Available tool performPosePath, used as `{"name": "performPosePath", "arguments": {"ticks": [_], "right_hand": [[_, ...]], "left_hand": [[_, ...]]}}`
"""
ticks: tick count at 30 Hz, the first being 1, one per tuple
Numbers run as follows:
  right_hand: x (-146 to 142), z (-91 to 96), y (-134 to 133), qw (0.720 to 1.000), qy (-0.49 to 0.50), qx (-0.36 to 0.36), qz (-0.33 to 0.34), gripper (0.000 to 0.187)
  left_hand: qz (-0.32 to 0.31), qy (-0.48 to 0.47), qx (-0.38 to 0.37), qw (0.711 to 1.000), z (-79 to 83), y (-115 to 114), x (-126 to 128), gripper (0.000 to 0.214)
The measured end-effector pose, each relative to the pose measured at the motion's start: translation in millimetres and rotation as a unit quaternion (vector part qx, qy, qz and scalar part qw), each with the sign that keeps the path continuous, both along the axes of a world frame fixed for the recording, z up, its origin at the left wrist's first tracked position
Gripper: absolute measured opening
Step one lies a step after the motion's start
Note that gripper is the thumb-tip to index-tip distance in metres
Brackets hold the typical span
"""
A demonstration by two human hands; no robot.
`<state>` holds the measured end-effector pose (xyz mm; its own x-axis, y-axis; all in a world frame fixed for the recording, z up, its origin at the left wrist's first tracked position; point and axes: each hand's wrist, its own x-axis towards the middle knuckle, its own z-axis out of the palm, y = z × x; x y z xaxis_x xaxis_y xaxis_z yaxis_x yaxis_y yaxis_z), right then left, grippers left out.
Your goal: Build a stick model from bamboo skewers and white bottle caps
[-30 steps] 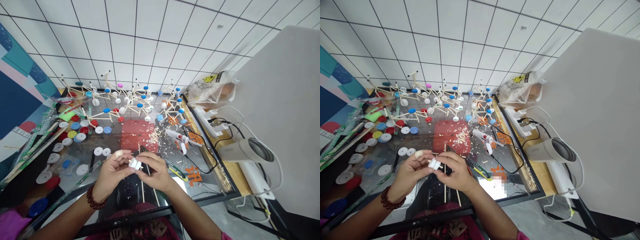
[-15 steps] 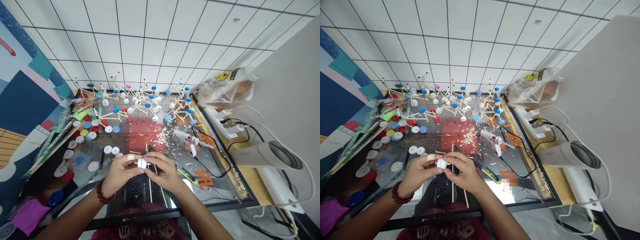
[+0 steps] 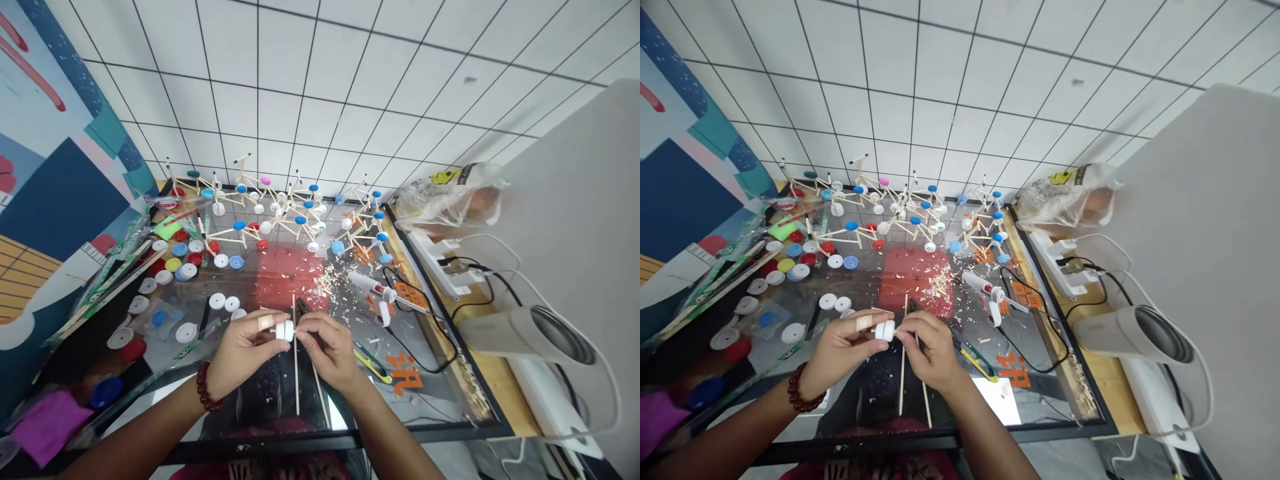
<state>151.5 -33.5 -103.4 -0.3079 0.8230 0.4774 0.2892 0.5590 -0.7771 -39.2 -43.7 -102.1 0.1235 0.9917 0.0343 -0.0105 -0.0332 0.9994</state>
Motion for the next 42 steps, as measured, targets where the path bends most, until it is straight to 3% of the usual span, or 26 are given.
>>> {"name": "performPosePath", "arguments": {"ticks": [5,10,16,23,27,31,36,42], "right_hand": [[-1.3,-9.5,-1.8,0.999,-0.033,0.011,0.001,0.011],[-2.3,-13.8,-1.0,0.998,-0.054,0.006,0.010,0.011],[-3.8,-12.1,-2.2,0.996,-0.077,0.038,0.010,0.013],[-3.0,-16.0,-2.6,0.991,-0.094,0.095,0.010,0.017],[-1.9,-18.9,-1.5,0.987,-0.116,0.112,-0.003,0.013],[-1.7,-19.6,-0.2,0.983,-0.141,0.114,0.016,0.016],[-4.4,-17.0,-0.5,0.992,-0.092,0.076,0.037,0.030],[-8.2,-17.5,-2.7,0.980,-0.122,0.157,0.022,0.033]], "left_hand": [[0.008,0.140,0.157,0.978,-2.2,-1.5,-3.8,0.028],[-0.013,0.188,0.195,0.963,-5.5,-0.6,-7.4,0.032],[-0.009,0.164,0.187,0.969,-8.9,-2.3,-5.1,0.031],[-0.033,0.037,0.029,0.998,-8.8,0.9,-2.2,0.026],[-0.018,-0.008,-0.006,1.000,-7.2,-0.4,-0.9,0.034],[-0.031,0.010,0.052,0.998,-8.8,-0.8,-1.2,0.034],[-0.089,-0.037,0.094,0.991,-9.6,4.0,-5.7,0.036],[-0.057,-0.059,0.081,0.993,-15.0,2.9,-4.4,0.034]]}}
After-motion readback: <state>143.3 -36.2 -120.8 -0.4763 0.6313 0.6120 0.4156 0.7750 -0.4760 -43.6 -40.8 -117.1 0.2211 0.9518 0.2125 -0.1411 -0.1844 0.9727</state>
